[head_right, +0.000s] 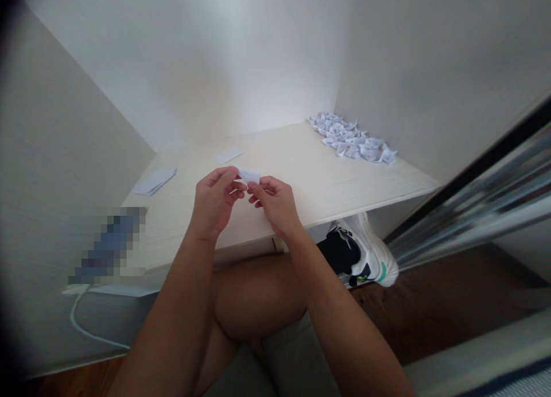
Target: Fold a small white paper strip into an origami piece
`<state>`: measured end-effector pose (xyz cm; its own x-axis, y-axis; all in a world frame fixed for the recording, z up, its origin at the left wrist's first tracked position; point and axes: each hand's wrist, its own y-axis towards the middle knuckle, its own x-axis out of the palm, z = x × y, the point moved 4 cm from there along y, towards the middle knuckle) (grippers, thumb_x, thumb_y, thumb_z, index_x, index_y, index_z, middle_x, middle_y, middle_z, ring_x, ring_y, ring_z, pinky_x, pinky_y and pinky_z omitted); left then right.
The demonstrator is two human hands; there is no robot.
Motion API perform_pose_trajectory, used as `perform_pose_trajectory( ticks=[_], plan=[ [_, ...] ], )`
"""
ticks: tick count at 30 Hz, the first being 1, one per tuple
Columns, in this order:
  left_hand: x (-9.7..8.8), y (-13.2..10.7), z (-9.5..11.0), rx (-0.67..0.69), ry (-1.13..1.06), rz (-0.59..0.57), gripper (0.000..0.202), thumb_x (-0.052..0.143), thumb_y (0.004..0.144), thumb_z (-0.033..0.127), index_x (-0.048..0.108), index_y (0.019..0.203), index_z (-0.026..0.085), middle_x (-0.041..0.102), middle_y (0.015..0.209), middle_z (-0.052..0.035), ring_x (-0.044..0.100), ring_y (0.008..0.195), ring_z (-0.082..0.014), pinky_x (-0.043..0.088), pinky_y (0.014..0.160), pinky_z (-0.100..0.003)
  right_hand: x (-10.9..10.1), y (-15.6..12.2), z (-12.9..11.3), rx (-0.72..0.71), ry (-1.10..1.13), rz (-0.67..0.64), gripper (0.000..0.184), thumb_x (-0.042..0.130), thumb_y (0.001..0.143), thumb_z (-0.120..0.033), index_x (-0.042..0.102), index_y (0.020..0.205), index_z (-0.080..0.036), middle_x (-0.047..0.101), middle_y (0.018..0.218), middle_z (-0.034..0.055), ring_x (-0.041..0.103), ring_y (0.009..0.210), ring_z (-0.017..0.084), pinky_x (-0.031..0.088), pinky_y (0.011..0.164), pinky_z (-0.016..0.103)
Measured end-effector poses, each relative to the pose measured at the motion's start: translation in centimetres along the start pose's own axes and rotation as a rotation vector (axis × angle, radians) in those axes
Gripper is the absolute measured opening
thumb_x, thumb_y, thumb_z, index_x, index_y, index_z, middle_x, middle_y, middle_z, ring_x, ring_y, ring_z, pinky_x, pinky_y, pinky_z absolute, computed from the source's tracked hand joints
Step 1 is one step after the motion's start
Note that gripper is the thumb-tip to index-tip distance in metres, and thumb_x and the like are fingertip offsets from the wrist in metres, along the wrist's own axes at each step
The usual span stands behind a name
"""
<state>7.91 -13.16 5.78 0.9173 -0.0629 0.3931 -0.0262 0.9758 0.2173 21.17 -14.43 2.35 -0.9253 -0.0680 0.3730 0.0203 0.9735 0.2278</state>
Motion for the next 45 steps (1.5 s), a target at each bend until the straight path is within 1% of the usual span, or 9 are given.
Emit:
perform_pose_trajectory(
  ticks=[5,10,14,22,27,32,36,40,45],
  plan=[
    [-0.2,-0.1,0.1,-0.053,-0.029,0.025,0.030,0.090,0.072,0.041,0.073,0.077,0.017,0.070,0.074,0.0001,0.067,0.060,-0.0098,0.051,0.055,-0.021,-0.1,0.0,0.0,-0.020,-0.036,0.014,0.024,0.086,0.080,-0.041,0.074,0.078,-0.021,0.069,0.074,-0.0012,0.058,0.064,0.011,0.042,0.060,0.026],
    [-0.6,-0.1,0.6,-0.027,-0.029,0.031,0.017,0.085,0.072,0.029,0.076,0.079,0.016,0.077,0.084,-0.0037,0.068,0.062,-0.0099,0.055,0.059,-0.023,-0.1,-0.1,-0.1,-0.021,-0.062,0.019,0.022,0.086,0.080,-0.041,0.079,0.085,-0.021,0.071,0.079,0.0001,0.059,0.065,0.011,0.043,0.060,0.027],
    [-0.8,0.1,0.7,-0.021,-0.041,0.024,0.017,0.085,0.070,0.024,0.078,0.082,0.014,0.079,0.086,-0.0054,0.071,0.065,-0.0111,0.061,0.067,-0.025,-0.1,-0.2,-0.1,-0.008,-0.049,0.031,0.027,0.086,0.082,-0.047,0.080,0.088,-0.022,0.072,0.081,0.0009,0.060,0.065,0.011,0.043,0.059,0.027],
    [-0.6,0.0,1.0,0.005,-0.061,-0.083,0.014,0.088,0.070,0.020,0.083,0.082,0.017,0.084,0.093,-0.0065,0.076,0.071,-0.0128,0.065,0.075,-0.027,-0.3,-0.1,-0.4,0.031,0.030,0.103,0.029,0.085,0.081,-0.049,0.078,0.090,-0.022,0.071,0.085,0.0009,0.060,0.067,0.010,0.043,0.061,0.026],
    [-1.1,0.0,0.8,-0.051,-0.035,-0.065,0.017,0.091,0.074,0.028,0.084,0.082,0.015,0.084,0.091,-0.0072,0.076,0.070,-0.0122,0.064,0.071,-0.024,-0.4,-0.2,-0.4,0.039,0.053,0.126,0.030,0.086,0.079,-0.046,0.077,0.096,-0.023,0.072,0.088,0.0006,0.062,0.068,0.011,0.044,0.063,0.027],
    [-2.0,0.2,0.8,-0.161,0.013,-0.060,0.026,0.096,0.071,0.033,0.084,0.087,0.016,0.083,0.088,-0.0062,0.075,0.068,-0.0125,0.058,0.058,-0.019,-0.2,-0.3,-0.5,0.023,0.059,0.120,0.027,0.086,0.078,-0.043,0.073,0.088,-0.022,0.064,0.076,-0.0024,0.054,0.063,0.010,0.042,0.062,0.028],
    [-2.5,0.2,0.8,-0.212,0.028,-0.114,0.031,0.100,0.064,0.033,0.084,0.081,0.012,0.081,0.080,-0.0075,0.075,0.069,-0.0144,0.062,0.066,-0.023,-0.1,-0.3,-0.8,0.024,0.079,0.112,0.025,0.084,0.076,-0.040,0.069,0.083,-0.021,0.060,0.071,-0.0044,0.050,0.062,0.010,0.040,0.061,0.027],
    [-2.6,0.2,0.7,-0.223,0.029,-0.144,0.032,0.101,0.061,0.033,0.085,0.079,0.012,0.082,0.083,-0.0093,0.075,0.073,-0.0154,0.065,0.079,-0.029,-0.1,-0.3,-0.9,0.047,0.093,0.087,0.025,0.084,0.074,-0.038,0.067,0.081,-0.021,0.058,0.069,-0.0048,0.049,0.062,0.010,0.039,0.062,0.027],
    [-2.6,0.2,0.5,-0.233,0.051,-0.174,0.032,0.100,0.063,0.031,0.085,0.082,0.010,0.081,0.085,-0.0107,0.074,0.075,-0.0155,0.064,0.078,-0.029,0.0,-0.3,-0.6,0.070,0.066,0.064,0.018,0.080,0.071,-0.032,0.069,0.079,-0.021,0.059,0.068,-0.0038,0.049,0.064,0.011,0.038,0.064,0.028]
  ],
)
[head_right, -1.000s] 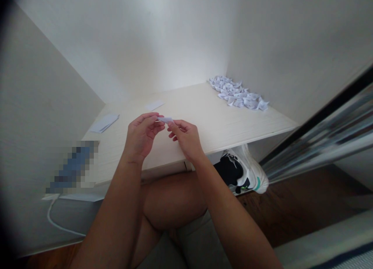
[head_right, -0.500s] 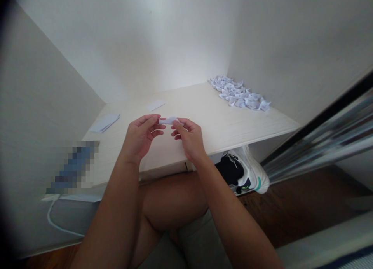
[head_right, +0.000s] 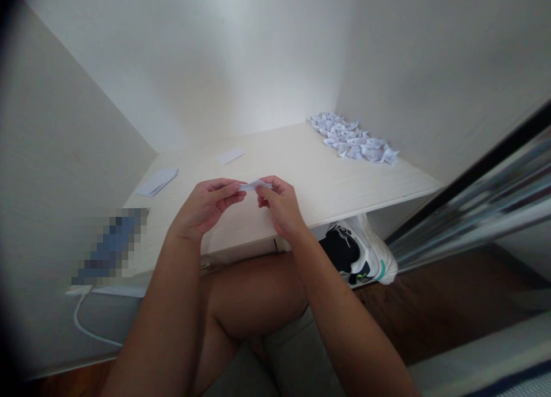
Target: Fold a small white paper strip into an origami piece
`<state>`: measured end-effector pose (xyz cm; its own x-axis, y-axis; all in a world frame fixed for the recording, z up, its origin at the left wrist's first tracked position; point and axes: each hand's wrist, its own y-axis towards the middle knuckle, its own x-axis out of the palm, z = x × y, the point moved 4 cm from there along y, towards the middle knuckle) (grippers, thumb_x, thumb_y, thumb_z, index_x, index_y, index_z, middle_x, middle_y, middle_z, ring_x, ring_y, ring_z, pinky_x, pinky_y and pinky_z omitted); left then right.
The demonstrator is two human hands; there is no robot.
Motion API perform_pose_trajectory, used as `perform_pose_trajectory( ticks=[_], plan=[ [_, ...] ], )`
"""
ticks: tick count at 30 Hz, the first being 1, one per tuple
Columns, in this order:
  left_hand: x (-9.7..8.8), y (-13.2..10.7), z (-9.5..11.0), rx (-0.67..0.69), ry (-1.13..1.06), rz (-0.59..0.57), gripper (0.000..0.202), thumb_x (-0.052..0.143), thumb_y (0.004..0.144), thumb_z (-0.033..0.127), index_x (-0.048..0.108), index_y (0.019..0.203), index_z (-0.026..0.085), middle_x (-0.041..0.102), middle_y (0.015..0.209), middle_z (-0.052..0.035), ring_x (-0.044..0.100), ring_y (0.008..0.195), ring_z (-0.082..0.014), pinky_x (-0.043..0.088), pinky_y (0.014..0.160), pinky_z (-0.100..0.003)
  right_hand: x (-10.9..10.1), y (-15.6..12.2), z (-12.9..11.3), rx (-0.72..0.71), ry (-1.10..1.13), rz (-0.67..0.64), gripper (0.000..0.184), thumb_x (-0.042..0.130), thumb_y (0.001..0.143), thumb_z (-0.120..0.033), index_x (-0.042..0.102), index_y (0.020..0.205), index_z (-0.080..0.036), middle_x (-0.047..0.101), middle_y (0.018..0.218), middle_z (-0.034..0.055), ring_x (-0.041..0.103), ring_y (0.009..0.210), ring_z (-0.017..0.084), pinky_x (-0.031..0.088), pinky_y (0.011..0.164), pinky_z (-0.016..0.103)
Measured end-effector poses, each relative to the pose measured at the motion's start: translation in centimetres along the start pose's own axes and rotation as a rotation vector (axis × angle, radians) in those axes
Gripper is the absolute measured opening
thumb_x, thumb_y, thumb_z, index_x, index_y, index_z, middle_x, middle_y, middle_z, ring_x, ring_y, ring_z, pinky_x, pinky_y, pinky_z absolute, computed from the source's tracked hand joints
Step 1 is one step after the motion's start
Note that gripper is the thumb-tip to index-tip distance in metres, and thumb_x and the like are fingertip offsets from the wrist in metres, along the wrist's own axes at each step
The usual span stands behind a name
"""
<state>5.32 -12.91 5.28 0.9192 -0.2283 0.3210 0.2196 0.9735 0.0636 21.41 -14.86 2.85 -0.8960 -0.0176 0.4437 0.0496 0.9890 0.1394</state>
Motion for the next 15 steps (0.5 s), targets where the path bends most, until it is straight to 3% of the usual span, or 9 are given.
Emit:
perform_pose_trajectory(
  ticks=[5,15],
  plan=[
    [-0.06,-0.10,-0.05,-0.032,0.036,-0.037,0.032,0.096,0.073,0.039,0.085,0.083,0.011,0.082,0.090,-0.0129,0.076,0.074,-0.0163,0.065,0.076,-0.029,-0.03,0.11,0.15,0.013,-0.025,-0.006,0.014,0.078,0.069,-0.031,0.072,0.076,-0.020,0.058,0.067,-0.0030,0.047,0.063,0.012,0.037,0.064,0.029],
    [-0.36,-0.42,0.29,-0.030,0.200,-0.070,0.041,0.100,0.065,0.047,0.087,0.085,0.014,0.081,0.080,-0.0114,0.074,0.070,-0.0164,0.064,0.070,-0.029,-0.23,0.44,0.33,0.035,-0.038,-0.011,0.015,0.075,0.068,-0.031,0.068,0.070,-0.018,0.055,0.062,-0.0019,0.045,0.061,0.012,0.033,0.062,0.029]
  ],
)
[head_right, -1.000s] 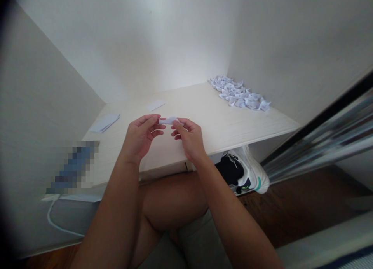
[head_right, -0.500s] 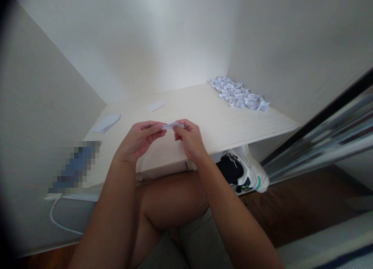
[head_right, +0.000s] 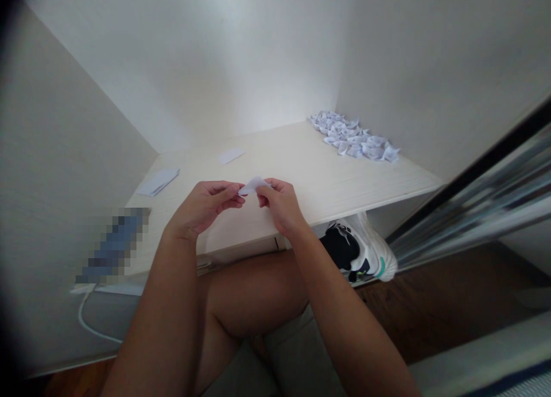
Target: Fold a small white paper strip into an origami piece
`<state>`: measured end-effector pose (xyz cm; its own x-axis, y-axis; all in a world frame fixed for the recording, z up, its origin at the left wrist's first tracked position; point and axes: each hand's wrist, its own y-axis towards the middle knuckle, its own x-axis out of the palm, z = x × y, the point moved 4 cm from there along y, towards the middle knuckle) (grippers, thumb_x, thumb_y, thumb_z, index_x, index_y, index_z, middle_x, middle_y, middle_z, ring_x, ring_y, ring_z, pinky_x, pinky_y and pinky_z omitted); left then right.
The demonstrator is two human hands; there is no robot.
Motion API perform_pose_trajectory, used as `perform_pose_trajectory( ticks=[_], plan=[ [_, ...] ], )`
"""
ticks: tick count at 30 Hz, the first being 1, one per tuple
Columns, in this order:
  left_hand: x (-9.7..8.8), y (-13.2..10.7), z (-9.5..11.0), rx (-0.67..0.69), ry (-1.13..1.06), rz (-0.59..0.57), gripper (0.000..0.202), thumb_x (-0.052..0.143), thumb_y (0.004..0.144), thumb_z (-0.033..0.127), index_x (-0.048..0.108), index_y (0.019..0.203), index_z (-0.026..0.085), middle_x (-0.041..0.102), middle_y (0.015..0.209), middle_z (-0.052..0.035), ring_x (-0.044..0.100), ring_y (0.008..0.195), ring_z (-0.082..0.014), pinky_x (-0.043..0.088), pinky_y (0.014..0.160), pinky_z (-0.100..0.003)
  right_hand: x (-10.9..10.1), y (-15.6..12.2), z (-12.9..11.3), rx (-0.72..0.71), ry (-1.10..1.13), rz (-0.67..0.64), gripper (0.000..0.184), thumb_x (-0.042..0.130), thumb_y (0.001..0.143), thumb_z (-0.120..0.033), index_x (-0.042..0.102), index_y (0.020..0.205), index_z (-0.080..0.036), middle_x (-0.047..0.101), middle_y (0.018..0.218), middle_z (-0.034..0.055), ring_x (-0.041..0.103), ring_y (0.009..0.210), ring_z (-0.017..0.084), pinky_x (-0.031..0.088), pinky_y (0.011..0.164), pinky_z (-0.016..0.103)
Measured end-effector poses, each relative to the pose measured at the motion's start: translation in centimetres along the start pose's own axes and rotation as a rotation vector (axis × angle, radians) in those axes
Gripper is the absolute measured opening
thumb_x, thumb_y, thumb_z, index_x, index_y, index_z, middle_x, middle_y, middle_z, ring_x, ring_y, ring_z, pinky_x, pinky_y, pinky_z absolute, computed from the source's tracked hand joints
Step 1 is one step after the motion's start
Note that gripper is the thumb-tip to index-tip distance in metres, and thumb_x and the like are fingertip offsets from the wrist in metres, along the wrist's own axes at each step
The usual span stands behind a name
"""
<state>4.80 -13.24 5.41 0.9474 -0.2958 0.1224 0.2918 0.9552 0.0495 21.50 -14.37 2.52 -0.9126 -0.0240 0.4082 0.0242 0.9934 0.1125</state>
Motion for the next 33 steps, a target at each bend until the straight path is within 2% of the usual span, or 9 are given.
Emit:
perform_pose_trajectory(
  ticks=[4,8,17,20,22,24,29,33],
  plan=[
    [0.0,-0.2,0.3,0.028,0.107,-0.019,0.038,0.098,0.068,0.046,0.088,0.086,0.014,0.081,0.076,-0.0115,0.071,0.066,-0.0164,0.062,0.065,-0.028,0.0,0.0,-0.1,0.016,-0.009,-0.009,0.015,0.075,0.066,-0.030,0.067,0.069,-0.018,0.055,0.060,-0.0027,0.044,0.059,0.011,0.033,0.060,0.029],
    [-0.1,-0.2,0.6,0.074,0.198,-0.019,0.027,0.095,0.072,0.039,0.089,0.087,0.018,0.080,0.073,-0.0085,0.069,0.061,-0.0156,0.061,0.061,-0.028,0.1,-0.1,-0.2,0.017,-0.026,-0.025,0.016,0.075,0.067,-0.031,0.065,0.067,-0.019,0.055,0.058,-0.0033,0.044,0.056,0.010,0.032,0.059,0.029],
    [-0.2,0.0,0.8,0.224,0.346,0.066,0.016,0.088,0.075,0.028,0.087,0.086,0.018,0.079,0.070,-0.0069,0.071,0.058,-0.0172,0.059,0.055,-0.027,0.3,0.0,0.0,-0.014,-0.052,-0.018,0.014,0.077,0.069,-0.026,0.065,0.065,-0.019,0.056,0.059,-0.0038,0.043,0.056,0.010,0.030,0.057,0.028],
    [-0.1,0.0,0.9,0.261,0.354,0.089,0.014,0.088,0.074,0.027,0.084,0.085,0.018,0.079,0.072,-0.0063,0.070,0.056,-0.0158,0.057,0.053,-0.025,0.4,0.0,0.1,-0.004,-0.007,-0.027,0.025,0.083,0.072,-0.038,0.066,0.069,-0.020,0.057,0.061,-0.0034,0.044,0.057,0.010,0.032,0.057,0.027],
    [-0.1,-0.1,1.1,0.272,0.344,0.095,0.016,0.089,0.073,0.027,0.083,0.085,0.017,0.078,0.071,-0.0057,0.070,0.055,-0.0157,0.057,0.052,-0.025,0.2,0.2,0.1,0.026,0.053,-0.034,0.035,0.079,0.076,-0.052,0.065,0.074,-0.020,0.059,0.064,-0.0020,0.046,0.057,0.011,0.034,0.056,0.027],
    [-0.1,-0.2,1.4,0.271,0.320,0.093,0.019,0.090,0.071,0.026,0.082,0.086,0.017,0.077,0.068,-0.0046,0.070,0.055,-0.0161,0.057,0.052,-0.025,0.0,0.4,0.2,0.073,0.116,-0.045,0.039,0.072,0.080,-0.058,0.064,0.077,-0.021,0.061,0.065,-0.0001,0.050,0.058,0.013,0.037,0.055,0.028],
    [-0.3,-1.0,2.3,0.269,0.291,0.088,0.021,0.093,0.067,0.026,0.082,0.082,0.016,0.076,0.067,-0.0045,0.071,0.054,-0.0163,0.059,0.052,-0.026,-0.4,0.3,0.1,0.228,0.207,-0.121,0.025,0.075,0.081,-0.040,0.063,0.078,-0.019,0.069,0.067,0.0032,0.056,0.058,0.013,0.044,0.058,0.026],
    [-0.8,-1.5,2.8,0.291,0.318,0.114,0.018,0.093,0.068,0.027,0.083,0.079,0.016,0.077,0.065,-0.0055,0.071,0.053,-0.0164,0.059,0.052,-0.025,-0.3,-0.1,-0.2,0.311,0.245,-0.174,0.022,0.080,0.080,-0.035,0.067,0.084,-0.018,0.076,0.073,0.0046,0.061,0.057,0.013,0.048,0.058,0.024]
  ],
)
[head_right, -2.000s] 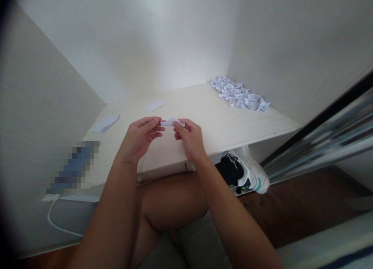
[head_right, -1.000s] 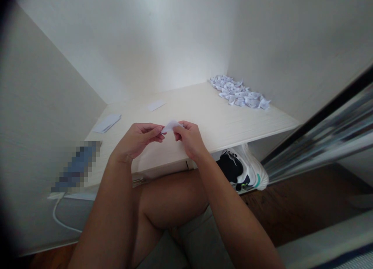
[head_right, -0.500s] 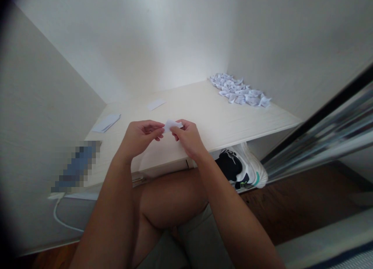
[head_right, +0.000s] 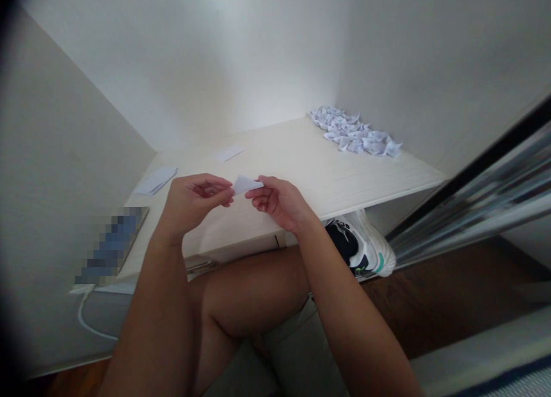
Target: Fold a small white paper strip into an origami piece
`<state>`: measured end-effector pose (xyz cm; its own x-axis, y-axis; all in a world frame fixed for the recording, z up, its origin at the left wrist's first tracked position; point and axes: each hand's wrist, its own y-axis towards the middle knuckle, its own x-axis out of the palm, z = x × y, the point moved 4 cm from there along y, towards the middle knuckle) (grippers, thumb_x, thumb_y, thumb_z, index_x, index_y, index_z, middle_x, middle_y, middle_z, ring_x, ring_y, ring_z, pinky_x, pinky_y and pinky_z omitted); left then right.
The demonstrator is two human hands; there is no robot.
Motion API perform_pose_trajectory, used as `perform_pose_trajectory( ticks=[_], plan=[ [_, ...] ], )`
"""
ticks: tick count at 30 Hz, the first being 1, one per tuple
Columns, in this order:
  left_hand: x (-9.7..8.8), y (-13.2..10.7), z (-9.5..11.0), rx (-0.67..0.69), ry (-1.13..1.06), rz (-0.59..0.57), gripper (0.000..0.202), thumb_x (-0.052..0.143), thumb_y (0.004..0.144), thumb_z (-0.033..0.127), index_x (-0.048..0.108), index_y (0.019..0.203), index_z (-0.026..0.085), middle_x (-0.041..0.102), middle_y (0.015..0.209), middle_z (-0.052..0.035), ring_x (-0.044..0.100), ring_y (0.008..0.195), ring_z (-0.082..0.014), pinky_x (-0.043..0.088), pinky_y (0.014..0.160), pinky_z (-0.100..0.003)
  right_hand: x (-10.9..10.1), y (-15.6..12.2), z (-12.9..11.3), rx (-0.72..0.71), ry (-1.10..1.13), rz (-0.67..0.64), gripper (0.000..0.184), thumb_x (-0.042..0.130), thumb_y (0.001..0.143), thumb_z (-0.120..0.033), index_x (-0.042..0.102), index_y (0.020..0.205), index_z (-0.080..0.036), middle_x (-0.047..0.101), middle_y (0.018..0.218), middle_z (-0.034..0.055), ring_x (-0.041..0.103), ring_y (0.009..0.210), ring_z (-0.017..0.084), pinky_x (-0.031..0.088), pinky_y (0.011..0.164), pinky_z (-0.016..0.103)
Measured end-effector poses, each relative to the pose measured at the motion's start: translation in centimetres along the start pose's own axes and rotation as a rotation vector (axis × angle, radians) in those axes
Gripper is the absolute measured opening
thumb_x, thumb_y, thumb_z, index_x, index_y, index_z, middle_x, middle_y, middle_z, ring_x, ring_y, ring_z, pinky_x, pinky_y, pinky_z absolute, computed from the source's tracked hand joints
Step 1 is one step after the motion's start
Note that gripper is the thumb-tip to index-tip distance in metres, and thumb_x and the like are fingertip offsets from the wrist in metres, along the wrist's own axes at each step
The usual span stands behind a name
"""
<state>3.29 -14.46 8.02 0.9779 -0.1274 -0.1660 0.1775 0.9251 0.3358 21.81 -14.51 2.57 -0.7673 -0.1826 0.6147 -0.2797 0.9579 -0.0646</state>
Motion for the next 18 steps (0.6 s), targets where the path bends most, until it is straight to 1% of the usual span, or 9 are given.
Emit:
perform_pose_trajectory(
  ticks=[3,6,9,12,14,18],
  plan=[
    [-0.3,-0.1,0.1,0.014,0.033,0.017,0.014,0.092,0.069,0.026,0.084,0.077,0.017,0.078,0.066,-0.0061,0.073,0.055,-0.0171,0.058,0.053,-0.024,0.2,-0.2,0.0,0.013,0.004,-0.019,0.021,0.082,0.081,-0.035,0.070,0.085,-0.018,0.080,0.079,0.0058,0.065,0.060,0.013,0.051,0.059,0.022],
    [-0.7,-0.2,0.1,0.020,0.043,0.026,0.013,0.091,0.069,0.026,0.085,0.077,0.018,0.078,0.066,-0.0061,0.074,0.056,-0.0184,0.058,0.053,-0.025,0.2,-0.2,0.1,0.000,-0.019,-0.032,0.023,0.084,0.081,-0.035,0.073,0.087,-0.016,0.082,0.085,0.0070,0.067,0.063,0.012,0.052,0.060,0.021],
    [-1.2,-0.3,0.2,0.010,0.042,0.011,0.013,0.092,0.069,0.026,0.085,0.077,0.018,0.077,0.065,-0.0062,0.074,0.057,-0.0198,0.060,0.055,-0.027,0.0,-0.2,0.3,-0.023,-0.069,-0.044,0.028,0.090,0.077,-0.037,0.075,0.089,-0.016,0.081,0.086,0.0065,0.068,0.064,0.010,0.052,0.061,0.019],
    [-1.9,-0.5,0.4,-0.017,0.054,-0.045,0.013,0.091,0.071,0.025,0.084,0.078,0.017,0.077,0.064,-0.0061,0.074,0.057,-0.0198,0.061,0.057,-0.028,0.0,-0.3,0.5,-0.028,-0.149,-0.065,0.035,0.096,0.072,-0.041,0.076,0.085,-0.016,0.080,0.084,0.0066,0.069,0.066,0.010,0.052,0.062,0.018],
    [-2.4,-0.8,0.5,-0.045,0.067,-0.092,0.012,0.090,0.071,0.025,0.083,0.077,0.017,0.076,0.063,-0.0058,0.074,0.057,-0.0194,0.060,0.056,-0.027,0.2,-0.2,0.5,-0.036,-0.210,-0.076,0.038,0.099,0.068,-0.042,0.076,0.081,-0.016,0.078,0.081,0.0042,0.070,0.068,0.010,0.051,0.060,0.017],
    [-3.0,-1.3,0.3,-0.157,0.099,-0.181,0.011,0.088,0.071,0.022,0.081,0.078,0.016,0.078,0.064,-0.0050,0.076,0.061,-0.0194,0.062,0.059,-0.027,0.6,0.1,0.6,-0.055,-0.333,-0.108,0.039,0.101,0.064,-0.041,0.075,0.076,-0.015,0.072,0.070,-0.0002,0.069,0.063,0.010,0.050,0.056,0.018]
  ],
)
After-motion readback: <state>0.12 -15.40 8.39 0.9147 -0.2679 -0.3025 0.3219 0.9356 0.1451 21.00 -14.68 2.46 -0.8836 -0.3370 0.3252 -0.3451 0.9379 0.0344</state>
